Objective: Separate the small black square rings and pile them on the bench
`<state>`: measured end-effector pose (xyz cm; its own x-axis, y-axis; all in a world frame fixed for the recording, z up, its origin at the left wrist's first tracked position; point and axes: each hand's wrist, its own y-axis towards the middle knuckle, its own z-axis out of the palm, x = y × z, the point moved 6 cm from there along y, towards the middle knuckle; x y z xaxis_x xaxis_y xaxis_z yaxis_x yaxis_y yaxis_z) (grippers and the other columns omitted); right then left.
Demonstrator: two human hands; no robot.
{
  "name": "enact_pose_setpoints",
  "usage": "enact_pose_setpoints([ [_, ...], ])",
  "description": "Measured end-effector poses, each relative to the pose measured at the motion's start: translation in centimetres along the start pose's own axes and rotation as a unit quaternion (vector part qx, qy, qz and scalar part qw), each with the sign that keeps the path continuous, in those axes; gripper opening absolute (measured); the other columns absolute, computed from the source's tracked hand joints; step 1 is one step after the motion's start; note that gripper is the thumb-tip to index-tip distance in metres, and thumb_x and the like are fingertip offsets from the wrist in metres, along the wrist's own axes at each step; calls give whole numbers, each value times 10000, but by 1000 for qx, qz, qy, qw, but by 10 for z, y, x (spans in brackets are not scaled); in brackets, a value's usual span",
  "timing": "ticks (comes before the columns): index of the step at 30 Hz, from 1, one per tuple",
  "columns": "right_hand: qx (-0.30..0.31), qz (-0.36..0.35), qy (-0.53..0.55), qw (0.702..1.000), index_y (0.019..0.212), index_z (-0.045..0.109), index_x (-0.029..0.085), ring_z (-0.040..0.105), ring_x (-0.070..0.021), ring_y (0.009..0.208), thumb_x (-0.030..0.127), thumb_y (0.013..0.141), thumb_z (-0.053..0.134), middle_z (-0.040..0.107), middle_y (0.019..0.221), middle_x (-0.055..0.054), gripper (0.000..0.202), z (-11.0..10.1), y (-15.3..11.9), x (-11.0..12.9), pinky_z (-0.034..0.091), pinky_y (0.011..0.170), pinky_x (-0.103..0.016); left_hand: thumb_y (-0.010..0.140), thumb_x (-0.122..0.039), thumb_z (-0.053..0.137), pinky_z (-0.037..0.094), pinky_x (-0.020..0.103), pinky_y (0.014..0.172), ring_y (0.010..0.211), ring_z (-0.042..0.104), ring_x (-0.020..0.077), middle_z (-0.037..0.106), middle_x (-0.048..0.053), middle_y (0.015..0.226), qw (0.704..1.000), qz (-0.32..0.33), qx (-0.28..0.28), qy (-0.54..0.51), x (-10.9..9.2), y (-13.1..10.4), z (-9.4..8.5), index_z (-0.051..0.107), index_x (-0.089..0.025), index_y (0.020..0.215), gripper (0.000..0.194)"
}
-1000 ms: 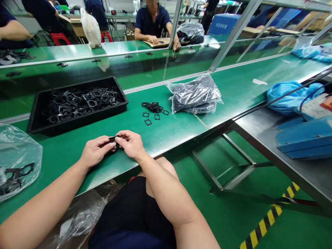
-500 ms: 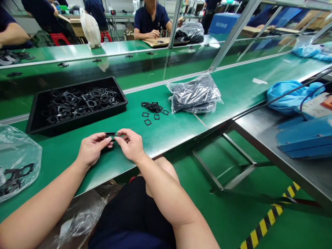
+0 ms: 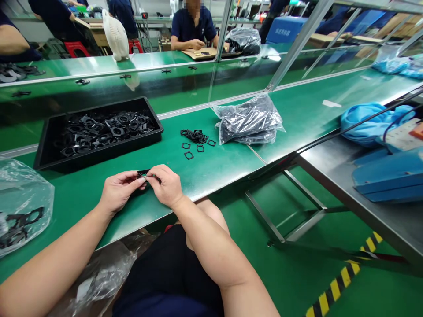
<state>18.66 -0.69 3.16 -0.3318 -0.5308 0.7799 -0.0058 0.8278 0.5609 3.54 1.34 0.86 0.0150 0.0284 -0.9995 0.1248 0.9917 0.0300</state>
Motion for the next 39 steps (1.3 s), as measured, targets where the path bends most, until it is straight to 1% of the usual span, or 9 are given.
enact_pose_setpoints([
  [5,-14,107,82,991,869,589,194,554,-109,600,325,825,593,610,739,-2,139,4,-4,-18,488,630,-251,619,-305,798,543,284,583,570,625,140,641,1,662,999,22,11,27,-3,0,1,699,-141,825,281],
  [8,-24,126,135,983,937,576,190,567,-97,577,320,808,613,618,751,5,186,7,-6,-22,495,605,-236,602,-315,808,549,297,588,562,632,146,655,9,666,1000,1,7,7,1,1,1,694,-132,840,322],
  [12,-62,84,88,991,881,587,192,566,-98,590,309,788,650,632,766,-2,162,0,-4,-14,490,592,-231,592,-314,816,555,303,592,557,638,147,664,11,649,1000,-20,-9,-18,5,2,0,683,-123,859,354],
  [17,-44,-11,19,999,762,609,193,584,-126,708,268,831,605,640,774,-24,102,-3,-2,0,491,683,-255,618,-294,803,546,278,595,564,631,130,659,3,661,1000,-6,8,-14,2,1,0,692,-134,853,305],
  [19,-40,-5,21,999,755,607,190,583,-124,699,270,835,599,636,765,-22,113,-2,-2,-1,490,677,-252,640,-289,790,536,262,594,572,625,123,649,1,662,1000,7,21,4,-1,1,1,696,-133,829,262],
  [21,-43,27,35,998,784,607,185,575,-111,644,286,828,609,632,741,-11,110,-2,-3,-5,490,635,-239,652,-287,781,529,252,590,575,621,118,644,3,663,999,15,31,15,-3,1,2,694,-129,809,239],
  [24,-57,51,42,996,799,608,179,587,-109,627,302,808,636,644,742,-9,127,-2,-4,-8,500,621,-232,637,-293,791,534,261,585,561,628,125,650,2,652,1000,5,25,-8,-2,2,3,681,-129,827,274],
  [29,-68,-20,13,997,781,629,183,636,-140,768,245,830,607,677,821,-42,82,-3,-4,1,527,746,-266,591,-278,822,551,280,603,566,654,144,662,4,642,998,-21,23,-53,2,2,5,654,-127,805,311],
  [39,-96,-81,-18,992,823,649,194,654,-138,782,184,843,600,697,817,-31,53,-6,-5,9,537,752,-264,576,-260,831,560,293,602,565,662,155,661,1,636,996,-35,23,-76,4,1,4,639,-128,791,317],
])
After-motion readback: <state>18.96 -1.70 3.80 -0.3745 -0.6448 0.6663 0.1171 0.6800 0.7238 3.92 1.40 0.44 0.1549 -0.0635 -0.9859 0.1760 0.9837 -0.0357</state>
